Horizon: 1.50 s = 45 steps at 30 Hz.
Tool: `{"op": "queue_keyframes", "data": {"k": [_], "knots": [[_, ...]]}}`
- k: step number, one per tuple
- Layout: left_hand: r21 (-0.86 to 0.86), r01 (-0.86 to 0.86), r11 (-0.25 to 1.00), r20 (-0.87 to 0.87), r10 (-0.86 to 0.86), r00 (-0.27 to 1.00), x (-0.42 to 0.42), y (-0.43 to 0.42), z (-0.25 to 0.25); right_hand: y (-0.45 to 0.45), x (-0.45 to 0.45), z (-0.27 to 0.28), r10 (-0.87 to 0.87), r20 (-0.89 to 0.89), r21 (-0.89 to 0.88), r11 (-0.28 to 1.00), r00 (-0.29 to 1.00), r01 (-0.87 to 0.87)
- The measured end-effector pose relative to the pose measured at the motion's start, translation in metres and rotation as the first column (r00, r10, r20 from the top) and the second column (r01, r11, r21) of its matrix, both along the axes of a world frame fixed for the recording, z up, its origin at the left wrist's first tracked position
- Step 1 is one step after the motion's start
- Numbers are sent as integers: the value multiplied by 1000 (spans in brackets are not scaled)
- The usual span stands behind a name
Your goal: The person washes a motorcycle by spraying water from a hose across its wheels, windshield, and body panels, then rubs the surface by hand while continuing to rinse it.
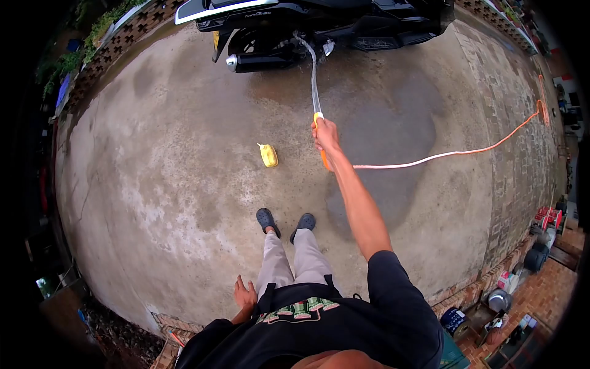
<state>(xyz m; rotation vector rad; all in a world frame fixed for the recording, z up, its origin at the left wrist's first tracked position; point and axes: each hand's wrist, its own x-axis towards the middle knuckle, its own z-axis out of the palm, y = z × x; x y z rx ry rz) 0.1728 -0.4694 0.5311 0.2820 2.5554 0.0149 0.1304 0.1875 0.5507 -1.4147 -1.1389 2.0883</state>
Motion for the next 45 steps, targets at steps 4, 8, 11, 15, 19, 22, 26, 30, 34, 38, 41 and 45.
{"op": "queue_keyframes", "data": {"k": [4, 8, 11, 15, 19, 22, 26, 30, 34, 38, 41, 45], "knots": [[5, -8, 1000, -20, 8, 1000, 2, -2, -4, 10, -5, -4, -2, 1, -7, 1000, 1000, 2], [12, -30, 999, -2, 30, 1000, 1, 1, -2, 10, -9, -15, -6, 23, -24, 1000, 1000, 7], [27, -44, 999, -4, 44, 999, 3, -5, -3, 6, -7, -29, -9, 12, -57, 998, 1000, 9], [15, -38, 999, -4, 38, 999, 5, -13, -7, -3, -8, -34, 5, 87, -35, 999, 996, -2], [8, -59, 998, 42, 59, 997, 4, -16, -10, 2, -10, -20, -22, 53, -5, 1000, 998, 23], [17, -61, 998, 47, 60, 997, 2, -11, -8, 5, -11, -14, -27, 34, 4, 1000, 999, 26], [51, -74, 996, 71, 71, 995, -4, -10, -8, 4, -11, -31, 16, 94, -41, 999, 995, -12], [49, -98, 994, 93, 93, 991, -11, -14, -13, -2, -14, -16, -22, 56, -25, 999, 998, 24], [57, -79, 995, 93, 74, 993, -16, -15, -14, -2, -19, -15, 1, 93, 20, 1000, 996, -3], [72, -89, 993, 85, 82, 993, -19, -15, -16, 0, -25, -10, 92, 106, 3, 996, 990, -92], [93, -90, 992, 82, 83, 993, -18, -10, -18, 5, -22, -9, 32, 104, 4, 999, 994, -32], [140, -98, 985, 50, 91, 995, -13, -11, -17, 22, -12, -15, -126, 21, -64, 990, 992, 127]]}}
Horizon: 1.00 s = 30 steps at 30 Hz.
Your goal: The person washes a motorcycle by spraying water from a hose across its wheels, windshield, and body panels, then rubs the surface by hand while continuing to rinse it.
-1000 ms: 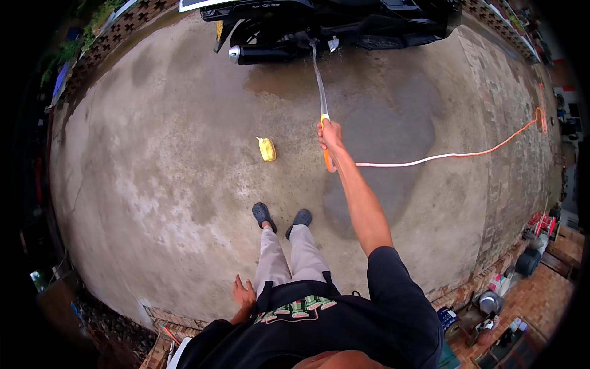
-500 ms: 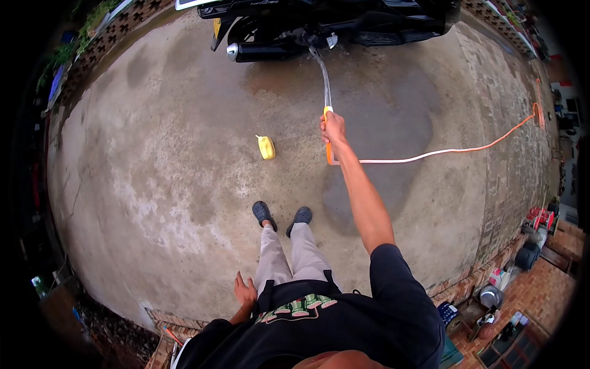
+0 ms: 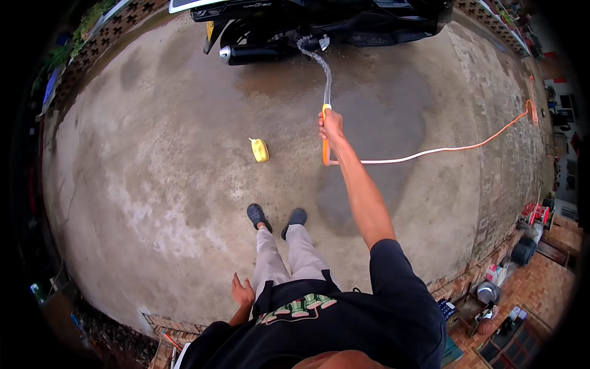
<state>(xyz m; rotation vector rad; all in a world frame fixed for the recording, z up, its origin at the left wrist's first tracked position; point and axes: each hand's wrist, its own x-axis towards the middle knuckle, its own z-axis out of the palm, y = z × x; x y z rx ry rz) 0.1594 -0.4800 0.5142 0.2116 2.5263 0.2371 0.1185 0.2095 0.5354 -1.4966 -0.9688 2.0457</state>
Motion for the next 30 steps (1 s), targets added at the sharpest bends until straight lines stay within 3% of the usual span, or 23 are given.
{"op": "queue_keyframes", "data": {"k": [5, 9, 14, 18, 30], "knots": [[-29, 0, 1000, -8, 0, 1000, 6, -4, 2, 9, 15, 10, 81, 71, 16, 996, 994, -83], [11, -67, 998, -51, 68, 996, 7, -24, 0, 10, 31, 19, -18, 34, 1, 1000, 999, 18], [-41, -140, 989, -48, 138, 989, 11, -52, 21, 3, 34, 43, 165, 113, 41, 984, 980, -171], [-64, -132, 989, -82, 127, 989, 6, -51, 16, -6, 21, 39, 207, 105, -1, 978, 973, -208], [0, -148, 989, 15, 148, 989, -18, -57, -6, -41, -49, 16, 112, 120, -11, 994, 986, -112]]}}
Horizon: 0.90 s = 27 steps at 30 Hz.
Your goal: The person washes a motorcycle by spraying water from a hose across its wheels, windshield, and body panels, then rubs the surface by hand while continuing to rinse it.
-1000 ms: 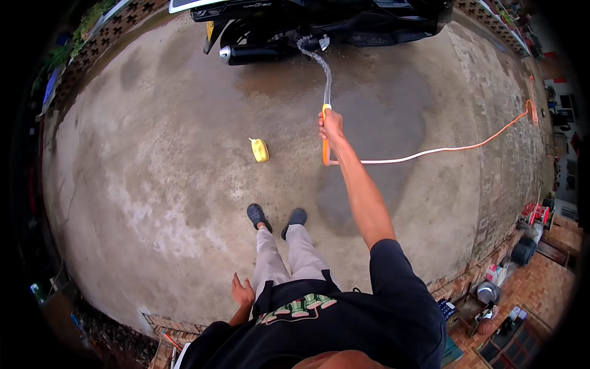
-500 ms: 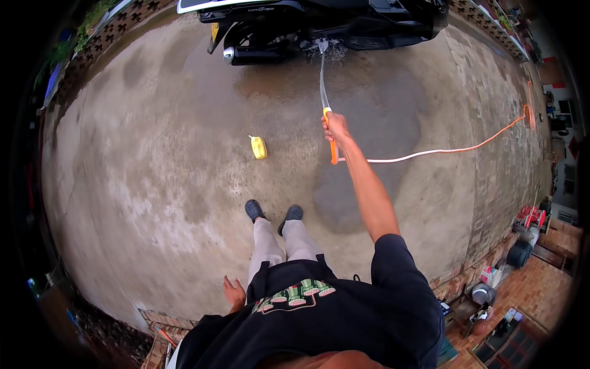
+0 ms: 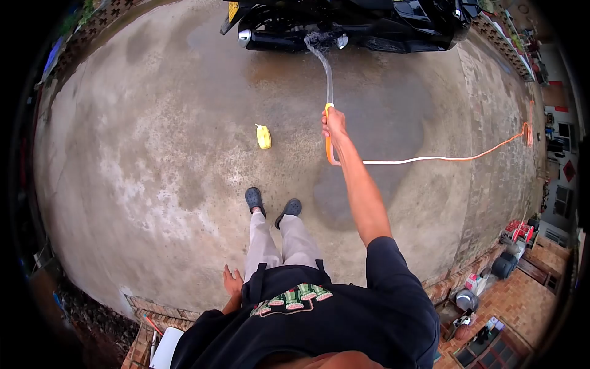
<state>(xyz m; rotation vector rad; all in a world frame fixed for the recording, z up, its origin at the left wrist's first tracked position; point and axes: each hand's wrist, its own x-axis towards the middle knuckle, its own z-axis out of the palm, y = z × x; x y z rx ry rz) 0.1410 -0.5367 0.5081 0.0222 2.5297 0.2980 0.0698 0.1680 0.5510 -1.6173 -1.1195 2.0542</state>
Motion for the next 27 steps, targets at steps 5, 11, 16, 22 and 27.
{"op": "queue_keyframes", "data": {"k": [5, 11, 16, 22, 27], "knots": [[-45, 47, 998, 74, -44, 996, -35, -32, -4, 0, -23, -14, -24, 11, 68, 997, 1000, 24], [-36, 71, 997, 156, -64, 986, -100, -45, -4, -17, -36, -7, -6, 65, 96, 995, 998, -1], [-10, 143, 990, 137, -140, 981, -172, -27, -15, -25, -31, 2, -76, 36, 102, 992, 996, 72], [118, 154, 981, 86, -165, 983, -218, 6, -23, -30, -9, 15, -187, 35, 122, 976, 982, 182], [165, 145, 976, 109, -164, 980, -181, 6, 7, -36, 37, 49, -164, 10, 133, 978, 986, 161]]}}
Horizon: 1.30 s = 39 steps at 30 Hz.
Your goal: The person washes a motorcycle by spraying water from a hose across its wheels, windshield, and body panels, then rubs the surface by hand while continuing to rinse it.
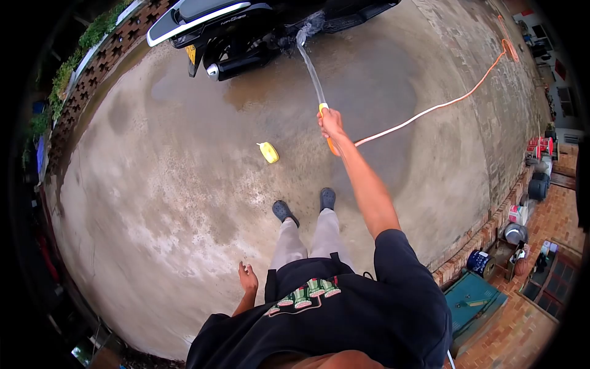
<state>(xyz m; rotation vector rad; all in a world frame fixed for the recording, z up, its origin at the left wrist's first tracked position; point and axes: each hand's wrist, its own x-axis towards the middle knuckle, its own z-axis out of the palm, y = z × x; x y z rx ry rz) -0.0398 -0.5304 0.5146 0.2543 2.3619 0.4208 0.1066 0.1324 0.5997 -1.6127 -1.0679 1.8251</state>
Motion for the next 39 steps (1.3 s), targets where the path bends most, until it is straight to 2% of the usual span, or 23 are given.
{"op": "queue_keyframes", "data": {"k": [1, 3, 5, 7, 9, 11, 13, 16, 19, 20, 24, 26, 28, 30, 32, 33, 35, 39], "knots": [[1, 3, 1000, -9, -3, 1000, 4, 1, 5, 5, 3, -1, -3, -9, 1, 1000, 1000, 3], [8, -79, 997, -6, 79, 997, 30, 0, 16, 12, 23, -1, -146, -95, -72, 988, 985, 140], [44, -94, 995, -44, 96, 994, 58, -2, 14, 25, 44, 11, -158, -123, -74, 986, 980, 149], [-11, -151, 988, -75, 150, 986, 87, -4, 17, 25, 69, 26, -184, -141, -91, 981, 973, 172], [13, -196, 981, -85, 196, 977, 112, -1, 10, 35, 90, 40, -101, -106, -124, 988, 989, 88], [-9, -181, 984, 2, 181, 984, 127, -9, -26, 51, 119, 41, -120, -118, -123, 987, 986, 105], [26, -205, 978, 4, 205, 979, 144, 4, -40, 67, 146, 43, -254, -170, -186, 957, 952, 222], [220, -343, 913, 231, 293, 928, 146, 32, -51, 79, 176, 48, -177, -140, -182, 972, 974, 151], [168, -56, 984, -57, 66, 996, 166, 54, -36, 90, 200, 44, -215, -121, -158, 968, 969, 195], [187, -29, 982, -120, 52, 991, 171, 62, -30, 90, 205, 50, -143, -136, -162, 979, 980, 120], [171, -100, 980, -108, 120, 987, 169, 80, -18, 93, 222, 54, -252, -163, -165, 960, 954, 226], [165, -79, 983, -124, 100, 987, 169, 85, -11, 94, 226, 56, -155, -164, -167, 978, 974, 127], [172, -98, 980, -100, 116, 988, 172, 92, 0, 98, 229, 53, -143, -156, -159, 980, 977, 118], [140, -76, 987, -89, 89, 992, 168, 82, -13, 102, 234, 49, -134, -149, -148, 983, 980, 112], [111, -61, 992, -53, 67, 996, 167, 80, -14, 105, 236, 46, -263, -197, -170, 958, 944, 232], [110, -61, 992, -53, 67, 996, 170, 77, -16, 105, 237, 47, -264, -197, -170, 958, 944, 232], [163, 65, 984, -157, -39, 987, 175, 73, -18, 105, 239, 51, -213, -196, -159, 970, 957, 184], [193, 37, 980, -146, -8, 989, 174, 71, -31, 113, 247, 55, -270, -227, -125, 961, 936, 246]]}}
